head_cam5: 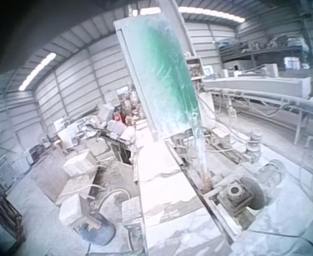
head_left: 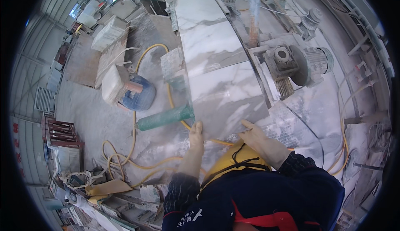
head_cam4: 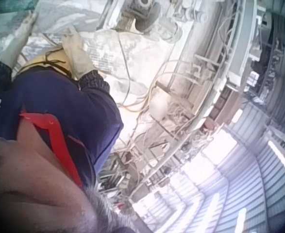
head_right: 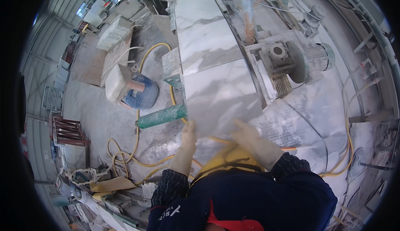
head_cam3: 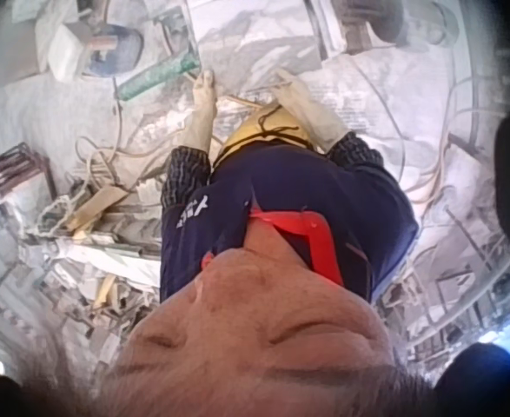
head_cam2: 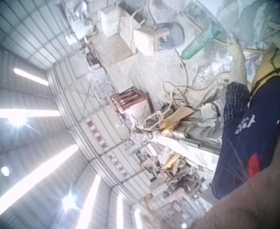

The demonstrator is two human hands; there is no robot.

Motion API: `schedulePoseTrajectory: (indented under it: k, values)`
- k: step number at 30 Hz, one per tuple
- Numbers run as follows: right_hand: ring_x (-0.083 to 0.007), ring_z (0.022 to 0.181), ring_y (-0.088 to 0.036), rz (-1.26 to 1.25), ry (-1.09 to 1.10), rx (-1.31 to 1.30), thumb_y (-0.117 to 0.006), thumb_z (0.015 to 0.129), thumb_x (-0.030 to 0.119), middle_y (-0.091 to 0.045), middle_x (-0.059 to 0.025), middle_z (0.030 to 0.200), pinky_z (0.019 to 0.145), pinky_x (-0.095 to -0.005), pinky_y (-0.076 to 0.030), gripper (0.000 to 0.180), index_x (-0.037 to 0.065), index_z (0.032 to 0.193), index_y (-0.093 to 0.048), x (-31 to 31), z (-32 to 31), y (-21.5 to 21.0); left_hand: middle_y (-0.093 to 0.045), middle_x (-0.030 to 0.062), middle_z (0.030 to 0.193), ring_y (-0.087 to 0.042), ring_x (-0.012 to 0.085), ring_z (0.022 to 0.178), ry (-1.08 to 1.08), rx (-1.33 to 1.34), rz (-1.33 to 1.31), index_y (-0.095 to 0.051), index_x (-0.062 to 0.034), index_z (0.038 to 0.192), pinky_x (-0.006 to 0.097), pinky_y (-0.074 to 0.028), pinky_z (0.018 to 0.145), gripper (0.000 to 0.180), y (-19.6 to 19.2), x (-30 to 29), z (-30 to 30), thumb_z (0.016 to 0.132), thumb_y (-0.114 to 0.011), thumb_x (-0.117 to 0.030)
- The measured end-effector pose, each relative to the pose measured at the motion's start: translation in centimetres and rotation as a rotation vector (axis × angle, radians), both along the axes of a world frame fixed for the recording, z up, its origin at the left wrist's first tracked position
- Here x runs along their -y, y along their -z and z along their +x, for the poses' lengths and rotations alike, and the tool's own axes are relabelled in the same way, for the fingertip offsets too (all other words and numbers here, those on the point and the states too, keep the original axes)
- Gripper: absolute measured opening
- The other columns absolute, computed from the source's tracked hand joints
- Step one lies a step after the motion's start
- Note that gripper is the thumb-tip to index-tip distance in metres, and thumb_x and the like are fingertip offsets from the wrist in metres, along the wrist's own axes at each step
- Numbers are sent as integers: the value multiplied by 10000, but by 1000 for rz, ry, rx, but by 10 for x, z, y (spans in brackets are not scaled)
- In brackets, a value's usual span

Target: The person repeatedly picks up white rectangular tiles from a conveyor, wipes their surfaces with gloved hands, and places them onto a stack. The cycle continues throughout the clip in a factory setting.

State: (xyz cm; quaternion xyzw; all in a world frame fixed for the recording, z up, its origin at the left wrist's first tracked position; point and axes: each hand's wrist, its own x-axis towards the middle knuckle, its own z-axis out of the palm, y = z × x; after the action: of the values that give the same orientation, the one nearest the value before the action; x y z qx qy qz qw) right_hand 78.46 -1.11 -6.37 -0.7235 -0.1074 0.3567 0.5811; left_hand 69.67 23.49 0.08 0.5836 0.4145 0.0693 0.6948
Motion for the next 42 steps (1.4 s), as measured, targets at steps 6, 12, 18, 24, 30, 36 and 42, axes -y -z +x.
schedulePoseTrajectory:
  k: [6,12,18,24,30,36,42]
  values:
    - [-150,1164,-590,65,126,-335,-547,994,38,-647,-63,1280,990,-277,-469,353,21,1346,-537,-5,7,-53,-642,73,1102,-565,189,1017,-18,-20,90,-636,-14,1212,352,-459,908,438,13,1,7,1013,-588,-401]
    - [-177,1140,-608,228,186,-480,-500,1035,100,-655,-69,1276,1050,-301,-440,319,60,1345,-562,-6,16,-12,-637,54,1084,-556,171,1000,-35,-36,99,-638,-22,1182,339,-454,891,386,13,3,13,1028,-570,-370]
    - [-133,991,-641,-44,-172,139,-607,929,116,-700,-94,1073,942,-281,-438,483,37,1393,-502,16,19,41,-634,44,1123,-561,150,1025,-67,6,68,-612,12,1258,315,-457,915,394,18,8,18,1055,-532,-317]
    - [-111,1064,-650,27,-218,282,-431,978,123,-729,-42,994,1208,-327,-251,222,116,1088,-624,15,20,67,-640,65,1207,-575,165,1106,-33,15,14,-579,19,1328,320,-455,975,429,27,-1,19,1049,-550,-304]
    - [-116,1107,-640,121,-90,-63,-378,1027,147,-730,-64,1072,1190,-318,-272,280,129,1202,-596,8,21,61,-651,87,1219,-592,188,1114,-23,-11,67,-571,3,1345,334,-467,977,429,21,0,25,1053,-538,-310]
    - [-160,1102,-626,12,-228,226,-397,1053,158,-700,-67,1131,1092,-301,-381,306,85,1298,-566,1,32,-15,-664,76,1123,-617,187,1001,-82,26,-33,-600,-17,1277,362,-512,873,392,22,3,32,1045,-544,-328]
    - [-119,1226,-558,155,-189,-384,-451,1037,228,-648,-14,1310,1121,-305,-361,341,83,1330,-550,-20,41,-87,-681,117,1113,-647,223,1011,191,-96,230,-620,-27,1260,385,-506,887,491,19,-23,29,1028,-500,-442]
